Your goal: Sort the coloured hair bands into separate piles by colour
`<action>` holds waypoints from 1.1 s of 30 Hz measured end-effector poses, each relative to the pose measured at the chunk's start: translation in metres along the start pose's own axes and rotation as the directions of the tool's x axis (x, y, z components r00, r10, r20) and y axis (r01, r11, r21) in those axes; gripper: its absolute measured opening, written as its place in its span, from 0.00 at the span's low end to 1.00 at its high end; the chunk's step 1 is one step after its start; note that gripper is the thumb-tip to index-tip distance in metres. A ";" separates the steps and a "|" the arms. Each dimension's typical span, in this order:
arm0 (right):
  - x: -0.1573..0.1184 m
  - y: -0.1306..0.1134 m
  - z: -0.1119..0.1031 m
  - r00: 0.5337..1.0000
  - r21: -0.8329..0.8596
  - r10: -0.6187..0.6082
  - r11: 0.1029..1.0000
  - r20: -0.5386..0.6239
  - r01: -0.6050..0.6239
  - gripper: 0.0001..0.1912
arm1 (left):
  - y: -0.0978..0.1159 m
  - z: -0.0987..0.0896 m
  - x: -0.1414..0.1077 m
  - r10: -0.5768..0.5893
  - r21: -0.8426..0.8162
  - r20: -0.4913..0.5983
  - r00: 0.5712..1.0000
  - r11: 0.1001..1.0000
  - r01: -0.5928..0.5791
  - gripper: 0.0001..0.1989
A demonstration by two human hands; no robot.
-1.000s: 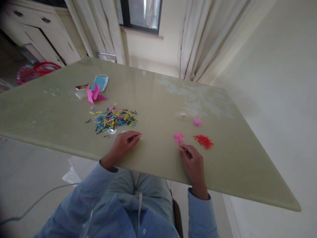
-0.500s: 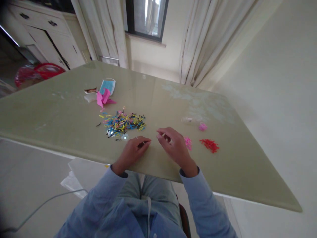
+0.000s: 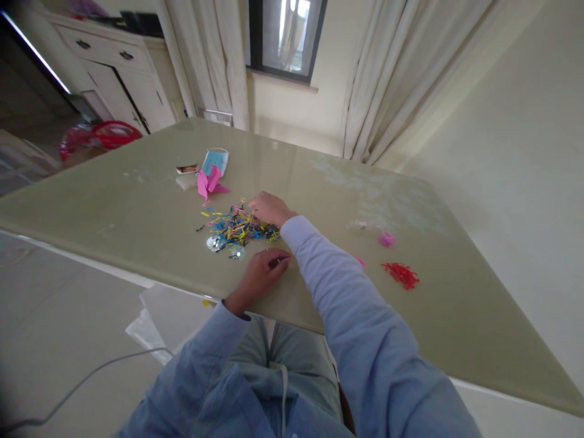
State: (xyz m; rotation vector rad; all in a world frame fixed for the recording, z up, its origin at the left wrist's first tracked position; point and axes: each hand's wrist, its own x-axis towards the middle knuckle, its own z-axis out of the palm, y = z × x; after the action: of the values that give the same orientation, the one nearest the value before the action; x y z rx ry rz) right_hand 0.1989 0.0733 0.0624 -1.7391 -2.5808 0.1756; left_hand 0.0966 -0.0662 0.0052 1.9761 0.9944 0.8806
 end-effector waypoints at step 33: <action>-0.040 0.022 0.006 0.954 0.734 0.196 0.679 -0.227 0.035 0.13 | 0.003 -0.002 0.003 -0.039 -0.026 -0.013 0.999 0.999 0.039 0.09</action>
State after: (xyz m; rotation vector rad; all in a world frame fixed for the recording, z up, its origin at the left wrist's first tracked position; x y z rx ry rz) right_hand 0.2334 0.0437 0.0560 -1.4100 -1.8121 0.7777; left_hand 0.0972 -0.0644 0.0096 1.9253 1.0209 0.8827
